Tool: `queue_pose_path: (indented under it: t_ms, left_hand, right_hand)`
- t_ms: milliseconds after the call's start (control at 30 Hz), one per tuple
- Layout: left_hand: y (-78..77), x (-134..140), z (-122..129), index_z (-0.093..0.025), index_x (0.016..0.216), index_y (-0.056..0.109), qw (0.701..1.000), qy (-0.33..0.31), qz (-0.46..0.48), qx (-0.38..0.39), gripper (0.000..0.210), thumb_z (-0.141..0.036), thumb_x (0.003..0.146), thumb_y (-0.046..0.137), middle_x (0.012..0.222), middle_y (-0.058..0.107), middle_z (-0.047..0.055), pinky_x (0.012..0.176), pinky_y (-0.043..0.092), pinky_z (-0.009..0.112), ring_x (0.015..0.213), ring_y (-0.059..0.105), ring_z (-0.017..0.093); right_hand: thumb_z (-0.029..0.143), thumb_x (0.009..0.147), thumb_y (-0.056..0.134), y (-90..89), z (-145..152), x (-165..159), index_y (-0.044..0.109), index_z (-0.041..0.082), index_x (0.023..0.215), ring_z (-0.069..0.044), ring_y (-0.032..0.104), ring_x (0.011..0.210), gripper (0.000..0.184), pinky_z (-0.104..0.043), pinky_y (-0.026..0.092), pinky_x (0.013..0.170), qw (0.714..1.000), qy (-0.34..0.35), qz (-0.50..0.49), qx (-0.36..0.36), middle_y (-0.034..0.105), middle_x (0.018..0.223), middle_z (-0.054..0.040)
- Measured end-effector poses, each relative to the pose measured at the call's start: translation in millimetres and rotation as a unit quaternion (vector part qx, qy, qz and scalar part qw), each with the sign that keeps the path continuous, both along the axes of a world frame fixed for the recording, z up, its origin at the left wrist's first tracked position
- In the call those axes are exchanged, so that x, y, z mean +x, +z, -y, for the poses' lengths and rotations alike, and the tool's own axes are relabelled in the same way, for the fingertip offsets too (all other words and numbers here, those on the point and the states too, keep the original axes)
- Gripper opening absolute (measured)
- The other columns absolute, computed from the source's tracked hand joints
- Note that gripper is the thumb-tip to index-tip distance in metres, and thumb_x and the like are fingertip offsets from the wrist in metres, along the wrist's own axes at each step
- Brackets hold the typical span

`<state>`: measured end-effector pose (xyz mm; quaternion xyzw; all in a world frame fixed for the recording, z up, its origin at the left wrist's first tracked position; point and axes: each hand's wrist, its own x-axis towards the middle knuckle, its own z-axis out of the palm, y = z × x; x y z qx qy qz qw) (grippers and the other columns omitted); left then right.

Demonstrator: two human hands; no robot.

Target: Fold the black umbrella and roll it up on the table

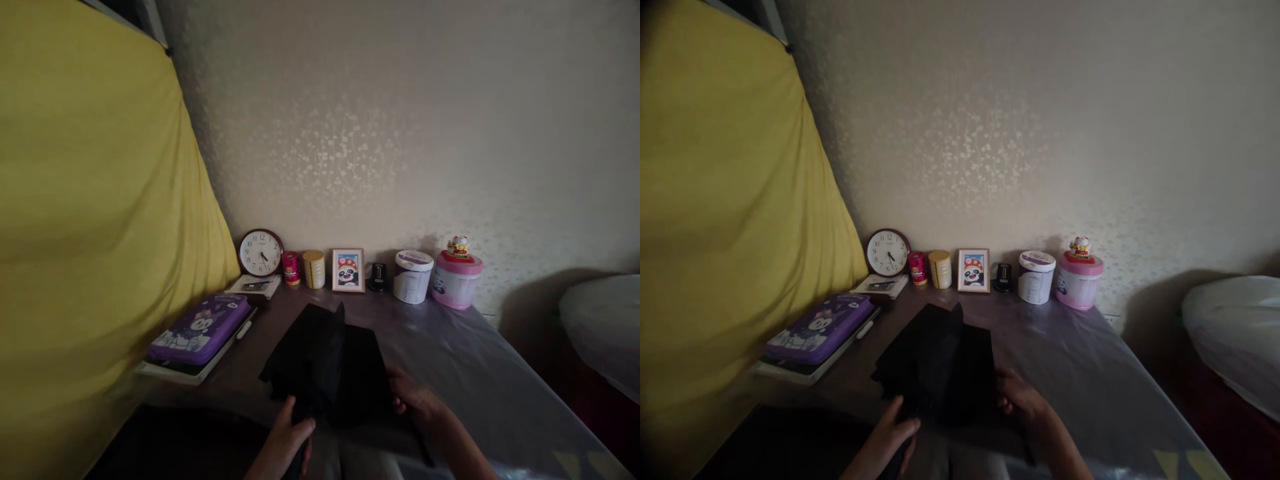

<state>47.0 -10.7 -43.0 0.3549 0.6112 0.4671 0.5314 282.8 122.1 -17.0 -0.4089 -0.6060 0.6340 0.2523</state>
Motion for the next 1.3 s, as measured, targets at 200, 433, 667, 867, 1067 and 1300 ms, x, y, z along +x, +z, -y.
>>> queue_pose_path:
  t_ms: [200, 433, 667, 867, 1067, 1300]
  left_hand:
    - [5.1, 8.9, -0.9, -0.018, 0.122, 0.032, 1.000, 0.014, -0.019, 0.006, 0.062, -0.038, 0.070, 0.060, 0.043, 0.049, -0.012, 0.032, 0.030, 0.015, 0.034, 0.042, 0.009]
    - [-1.9, 13.4, -2.5, -0.017, 0.128, 0.038, 0.997, 0.029, -0.065, 0.006, 0.068, -0.025, 0.065, 0.064, 0.055, 0.057, -0.006, 0.041, 0.036, 0.020, 0.041, 0.051, 0.012]
    - [-3.7, 3.8, -0.4, -0.017, 0.122, 0.051, 0.960, -0.061, -0.245, 0.118, 0.055, -0.020, 0.068, 0.056, 0.116, 0.063, 0.013, 0.096, 0.038, 0.034, 0.112, 0.055, 0.026]
    - [-8.3, 6.8, 5.6, -0.018, 0.142, 0.025, 0.992, -0.046, -0.118, -0.005, 0.077, -0.035, 0.074, 0.058, 0.077, 0.068, 0.005, 0.042, 0.042, 0.026, 0.042, 0.053, 0.015]
    - [-14.2, 7.1, 8.9, -0.022, 0.136, 0.039, 0.987, -0.033, -0.145, 0.063, 0.065, -0.035, 0.074, 0.059, 0.086, 0.069, 0.007, 0.058, 0.048, 0.029, 0.061, 0.063, 0.020]
    - [-9.0, 9.0, 13.2, -0.009, 0.134, 0.043, 0.934, -0.084, -0.337, 0.080, 0.061, -0.028, 0.077, 0.051, 0.125, 0.057, 0.021, 0.095, 0.039, 0.040, 0.113, 0.055, 0.032]
  right_hand:
    - [0.044, 0.067, 0.064, 9.0, -8.0, 36.9, 0.062, 0.015, 0.086, -0.001, 0.026, 0.039, 0.035, -0.013, 0.018, 0.035, 0.999, 0.011, 0.024, -0.042, 0.043, 0.054, 0.0075]
    - [0.050, 0.067, 0.066, -2.0, -5.6, 75.0, 0.062, 0.016, 0.101, -0.002, 0.038, 0.043, 0.048, -0.014, 0.025, 0.038, 0.994, -0.059, 0.084, -0.024, 0.057, 0.068, 0.0023]
    - [0.052, 0.061, 0.067, -6.6, -1.8, 94.0, 0.065, 0.017, 0.096, -0.005, 0.041, 0.044, 0.049, -0.014, 0.027, 0.037, 0.983, -0.081, 0.163, 0.016, 0.055, 0.063, 0.0025]
    - [0.052, 0.059, 0.065, -6.8, -0.1, 90.1, 0.065, 0.017, 0.090, -0.005, 0.042, 0.042, 0.046, -0.016, 0.028, 0.036, 0.980, -0.069, 0.186, 0.034, 0.058, 0.065, 0.0008]
    - [0.053, 0.060, 0.060, -13.4, -4.6, 92.1, 0.064, 0.017, 0.084, -0.009, 0.047, 0.044, 0.043, -0.019, 0.034, 0.037, 0.971, -0.072, 0.217, 0.070, 0.058, 0.062, 0.0008]
    - [0.052, 0.067, 0.055, 23.3, -18.0, 83.9, 0.067, 0.018, 0.088, -0.018, 0.060, 0.058, 0.041, -0.028, 0.047, 0.055, 0.932, -0.171, 0.227, 0.224, 0.066, 0.069, -0.0042]
